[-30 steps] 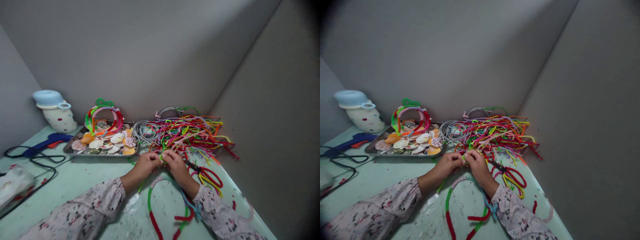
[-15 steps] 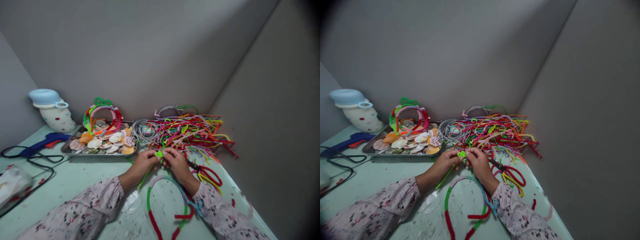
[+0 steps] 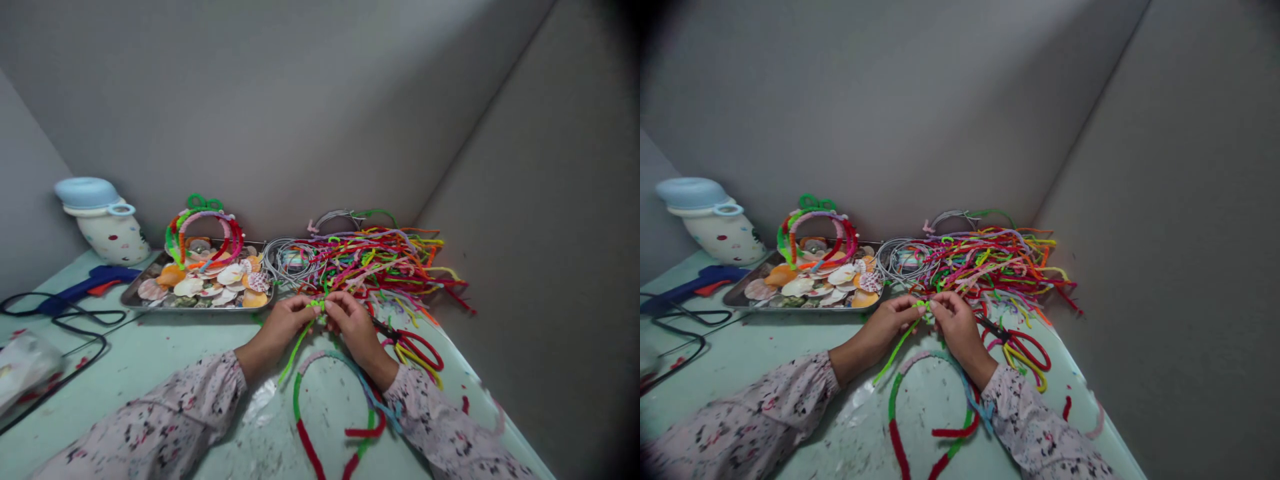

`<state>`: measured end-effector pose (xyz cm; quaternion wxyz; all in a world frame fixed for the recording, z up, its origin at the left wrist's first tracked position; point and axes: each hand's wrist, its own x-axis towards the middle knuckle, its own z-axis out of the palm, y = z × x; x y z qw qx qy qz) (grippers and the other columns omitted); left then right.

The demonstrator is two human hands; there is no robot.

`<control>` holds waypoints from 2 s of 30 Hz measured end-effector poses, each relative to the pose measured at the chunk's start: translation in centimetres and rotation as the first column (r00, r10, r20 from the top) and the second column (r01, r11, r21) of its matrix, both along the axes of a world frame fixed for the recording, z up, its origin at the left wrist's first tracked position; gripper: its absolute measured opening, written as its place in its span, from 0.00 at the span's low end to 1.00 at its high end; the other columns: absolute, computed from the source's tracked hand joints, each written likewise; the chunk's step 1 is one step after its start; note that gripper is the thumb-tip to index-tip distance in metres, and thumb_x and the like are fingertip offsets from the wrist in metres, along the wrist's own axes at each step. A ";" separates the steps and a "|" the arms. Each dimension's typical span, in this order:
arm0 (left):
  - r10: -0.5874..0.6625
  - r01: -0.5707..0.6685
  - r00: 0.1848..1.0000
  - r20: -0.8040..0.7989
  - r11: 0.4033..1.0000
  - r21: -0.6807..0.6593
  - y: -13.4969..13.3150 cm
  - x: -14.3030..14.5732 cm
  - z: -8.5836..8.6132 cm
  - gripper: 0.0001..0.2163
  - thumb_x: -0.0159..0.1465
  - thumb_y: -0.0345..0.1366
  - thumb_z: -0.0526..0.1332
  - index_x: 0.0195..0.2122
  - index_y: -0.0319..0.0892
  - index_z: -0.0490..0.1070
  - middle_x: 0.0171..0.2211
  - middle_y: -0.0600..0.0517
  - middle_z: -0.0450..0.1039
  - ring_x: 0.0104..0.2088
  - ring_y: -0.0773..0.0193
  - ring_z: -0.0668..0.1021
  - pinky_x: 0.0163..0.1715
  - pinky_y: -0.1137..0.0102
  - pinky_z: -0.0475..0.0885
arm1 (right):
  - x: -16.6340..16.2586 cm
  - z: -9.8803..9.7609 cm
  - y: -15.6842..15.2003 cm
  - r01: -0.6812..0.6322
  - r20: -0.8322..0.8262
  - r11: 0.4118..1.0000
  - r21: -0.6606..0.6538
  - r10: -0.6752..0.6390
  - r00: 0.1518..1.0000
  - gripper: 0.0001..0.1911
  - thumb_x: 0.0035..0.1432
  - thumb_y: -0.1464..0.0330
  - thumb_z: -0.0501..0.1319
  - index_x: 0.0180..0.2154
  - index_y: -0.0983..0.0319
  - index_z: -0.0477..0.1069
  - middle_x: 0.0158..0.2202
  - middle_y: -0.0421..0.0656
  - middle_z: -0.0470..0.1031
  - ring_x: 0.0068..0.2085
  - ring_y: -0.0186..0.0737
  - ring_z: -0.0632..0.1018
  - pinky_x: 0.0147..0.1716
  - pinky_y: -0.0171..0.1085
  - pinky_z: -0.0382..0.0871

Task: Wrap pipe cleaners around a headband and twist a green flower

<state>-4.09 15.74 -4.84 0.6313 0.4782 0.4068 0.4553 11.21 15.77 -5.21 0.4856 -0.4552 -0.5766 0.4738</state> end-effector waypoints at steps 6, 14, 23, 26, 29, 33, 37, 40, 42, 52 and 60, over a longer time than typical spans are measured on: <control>0.097 -0.072 0.941 0.324 0.993 -0.090 0.2 -0.1 -0.1 0.09 0.53 0.36 0.68 0.31 0.40 0.70 0.26 0.57 0.67 0.25 0.73 0.68 0.27 0.76 0.63 | -0.4 0.2 -0.6 -0.087 0.153 0.996 0.025 0.082 0.985 0.13 0.57 0.60 0.58 0.27 0.62 0.70 0.18 0.35 0.65 0.20 0.32 0.66 0.21 0.32 0.58; 0.081 -0.071 0.962 0.261 0.996 -0.047 0.2 -0.1 -0.4 0.08 0.53 0.35 0.67 0.30 0.39 0.70 0.25 0.57 0.66 0.24 0.72 0.68 0.26 0.75 0.62 | -0.8 0.3 -0.9 -0.150 0.249 0.988 0.044 0.134 0.959 0.10 0.55 0.63 0.60 0.28 0.62 0.74 0.18 0.35 0.66 0.21 0.31 0.65 0.22 0.32 0.58; 0.072 -0.075 0.978 0.196 0.997 0.009 0.1 -0.3 -0.9 0.06 0.53 0.33 0.64 0.32 0.40 0.72 0.27 0.54 0.70 0.26 0.70 0.71 0.28 0.75 0.62 | -0.7 -0.1 -0.6 -0.122 0.177 0.992 -0.039 0.127 0.976 0.12 0.54 0.60 0.60 0.26 0.62 0.69 0.16 0.34 0.64 0.19 0.31 0.64 0.19 0.31 0.56; 0.075 -0.078 0.980 0.187 0.997 0.011 0.2 -0.3 -1.0 0.06 0.53 0.33 0.64 0.32 0.40 0.72 0.28 0.54 0.70 0.27 0.70 0.71 0.28 0.75 0.62 | -0.9 0.1 -0.7 -0.129 0.158 0.990 -0.055 0.136 0.978 0.11 0.51 0.61 0.62 0.26 0.62 0.68 0.18 0.34 0.64 0.19 0.30 0.64 0.19 0.31 0.56; 0.071 -0.075 0.982 0.175 0.997 0.020 0.2 -0.3 -1.0 0.06 0.53 0.32 0.64 0.33 0.40 0.72 0.29 0.53 0.70 0.27 0.70 0.71 0.29 0.74 0.62 | -0.9 0.1 -0.6 -0.122 0.173 0.990 -0.065 0.131 0.976 0.11 0.52 0.62 0.61 0.24 0.62 0.67 0.17 0.34 0.63 0.19 0.30 0.63 0.19 0.31 0.55; 0.043 -0.046 0.981 0.187 0.999 0.012 0.2 -0.3 -0.7 0.06 0.54 0.35 0.64 0.32 0.39 0.73 0.27 0.53 0.70 0.27 0.70 0.69 0.28 0.74 0.61 | -0.8 0.0 -0.5 -0.124 0.171 0.990 -0.072 0.135 0.976 0.10 0.52 0.63 0.60 0.23 0.62 0.66 0.17 0.33 0.63 0.19 0.30 0.62 0.19 0.31 0.55; 0.032 -0.035 0.987 0.156 0.999 0.019 0.1 -0.2 -0.6 0.08 0.54 0.38 0.64 0.28 0.38 0.73 0.24 0.54 0.67 0.25 0.70 0.68 0.27 0.74 0.60 | -0.5 -0.2 -0.5 -0.187 0.135 0.978 -0.097 0.199 0.971 0.08 0.52 0.65 0.59 0.24 0.61 0.65 0.17 0.33 0.63 0.18 0.30 0.63 0.19 0.31 0.56; 0.064 -0.069 0.992 0.113 0.997 0.041 0.1 -0.2 -0.9 0.09 0.55 0.39 0.64 0.27 0.38 0.73 0.24 0.54 0.67 0.24 0.70 0.67 0.26 0.74 0.60 | -0.4 -0.3 -0.5 -0.218 0.121 0.971 -0.102 0.230 0.966 0.08 0.53 0.66 0.58 0.24 0.61 0.66 0.16 0.33 0.63 0.18 0.30 0.63 0.19 0.31 0.56; 0.084 -0.089 0.991 0.107 0.995 0.041 0.2 -0.2 -1.0 0.09 0.55 0.40 0.65 0.27 0.38 0.73 0.23 0.55 0.66 0.24 0.71 0.66 0.26 0.74 0.60 | -0.3 -0.2 -0.6 -0.203 0.125 0.975 -0.089 0.213 0.969 0.11 0.56 0.64 0.57 0.23 0.61 0.65 0.16 0.34 0.63 0.19 0.31 0.64 0.20 0.32 0.57; 0.107 -0.109 0.980 0.168 0.994 0.003 0.3 -0.3 -0.8 0.09 0.54 0.39 0.66 0.28 0.38 0.72 0.24 0.55 0.65 0.25 0.71 0.67 0.27 0.75 0.62 | 0.0 0.0 -1.1 -0.012 0.403 0.837 0.547 -0.251 0.880 0.06 0.57 0.73 0.56 0.35 0.60 0.71 0.35 0.44 0.69 0.37 0.40 0.71 0.37 0.37 0.66; 0.077 -0.074 0.982 0.174 0.997 -0.027 0.3 -0.3 -1.0 0.10 0.55 0.39 0.66 0.27 0.37 0.69 0.23 0.56 0.62 0.23 0.72 0.64 0.24 0.75 0.58 | 0.1 -0.3 -1.2 -0.295 0.615 0.754 0.586 -0.177 0.769 0.13 0.58 0.75 0.56 0.42 0.57 0.74 0.37 0.45 0.69 0.38 0.39 0.72 0.37 0.36 0.68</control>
